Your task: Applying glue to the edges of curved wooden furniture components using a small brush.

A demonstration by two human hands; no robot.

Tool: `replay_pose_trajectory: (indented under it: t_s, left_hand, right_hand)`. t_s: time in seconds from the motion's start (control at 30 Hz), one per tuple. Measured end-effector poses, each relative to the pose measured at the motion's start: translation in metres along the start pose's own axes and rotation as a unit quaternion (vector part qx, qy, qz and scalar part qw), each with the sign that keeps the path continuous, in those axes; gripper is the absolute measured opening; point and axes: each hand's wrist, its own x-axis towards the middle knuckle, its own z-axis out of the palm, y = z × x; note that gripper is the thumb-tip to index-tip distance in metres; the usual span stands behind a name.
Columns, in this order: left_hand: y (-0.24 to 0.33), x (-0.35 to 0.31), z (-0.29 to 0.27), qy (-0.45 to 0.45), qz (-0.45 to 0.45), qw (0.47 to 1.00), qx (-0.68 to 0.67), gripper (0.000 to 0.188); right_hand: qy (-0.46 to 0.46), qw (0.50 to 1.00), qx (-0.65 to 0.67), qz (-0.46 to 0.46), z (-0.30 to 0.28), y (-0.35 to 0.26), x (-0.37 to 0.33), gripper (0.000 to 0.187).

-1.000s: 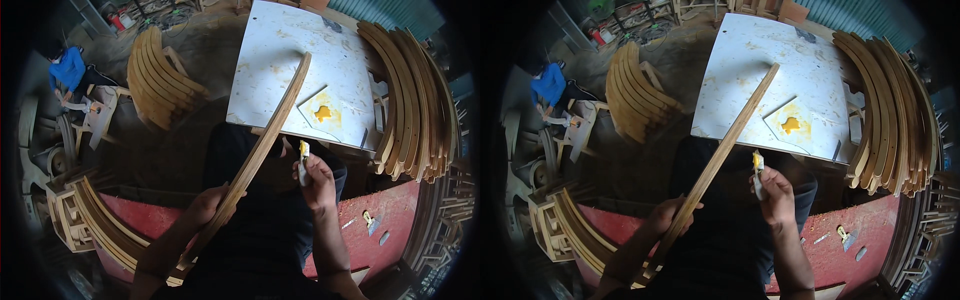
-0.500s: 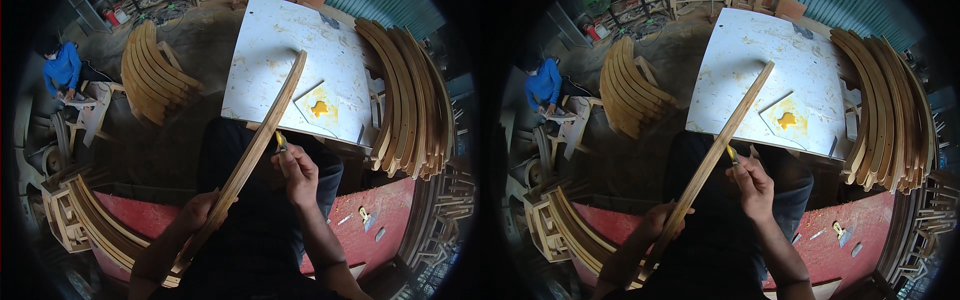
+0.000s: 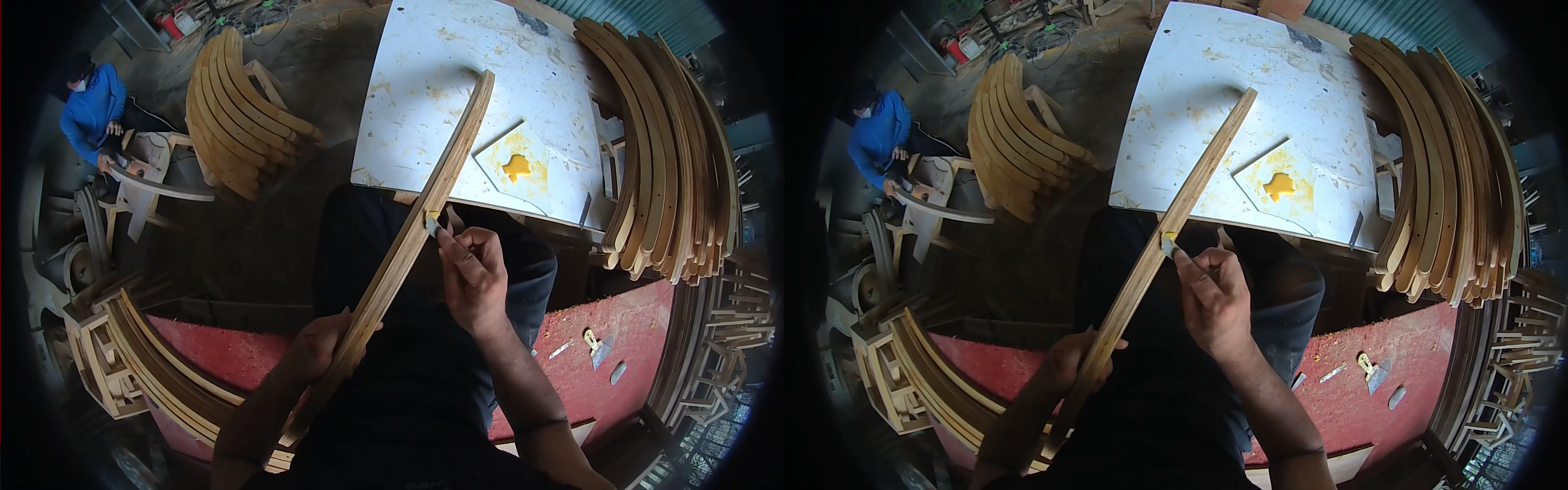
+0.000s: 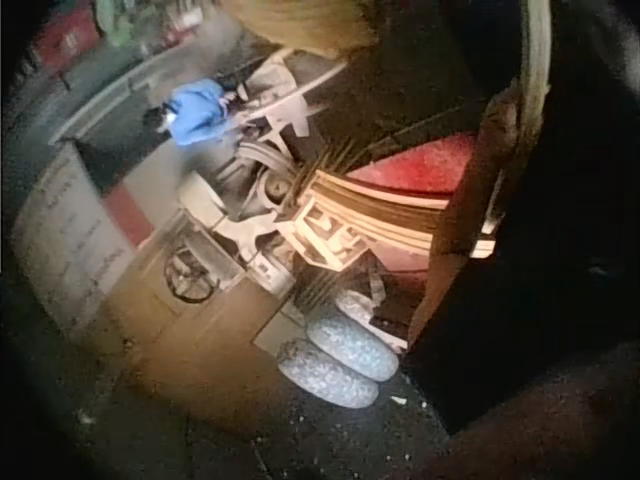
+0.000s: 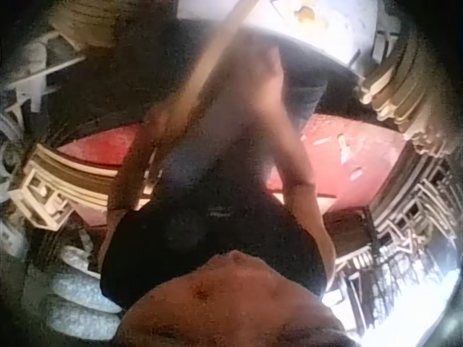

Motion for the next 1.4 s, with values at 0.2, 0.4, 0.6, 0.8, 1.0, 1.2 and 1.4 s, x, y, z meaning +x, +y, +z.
replay_pose_trajectory:
  t_s: [0.2,0.4,0.6,0.8,1.0,1.2,1.4]
  left_hand:
    - [0.000,-0.001,0.000,0.002,0.013,1.000,0.023,0.042]
    - [-0.004,-0.001,-0.002,0.002,0.016,1.000,0.011,0.041]
    - [0.014,-0.004,0.008,0.031,-0.058,0.997,0.045,0.054]
    - [0.006,-0.001,0.006,0.039,-0.034,0.998,0.031,0.039]
    - [0.011,-0.004,0.005,0.023,-0.045,0.999,0.012,0.055]
    - [-0.002,-0.002,0.000,-0.005,0.026,1.000,-0.009,0.038]
    - [0.000,-0.002,0.004,-0.002,0.023,1.000,0.001,0.039]
  right_hand:
    - [-0.040,0.994,-0.095,-0.044,-0.016,-0.009,-0.006,0.032]
    - [-0.095,0.995,0.027,0.019,-0.044,-0.016,-0.001,0.029]
    - [-0.042,0.988,0.134,0.067,-0.026,0.015,0.028,0.023]
    - [-0.068,0.997,0.044,0.002,-0.022,0.006,0.035,0.022]
    - [-0.106,0.989,-0.051,-0.088,-0.028,-0.009,0.017,0.039]
    - [-0.154,0.985,0.065,-0.053,-0.039,-0.022,-0.010,0.034]
    - [-0.129,0.962,0.221,0.097,-0.031,-0.022,-0.004,0.023]
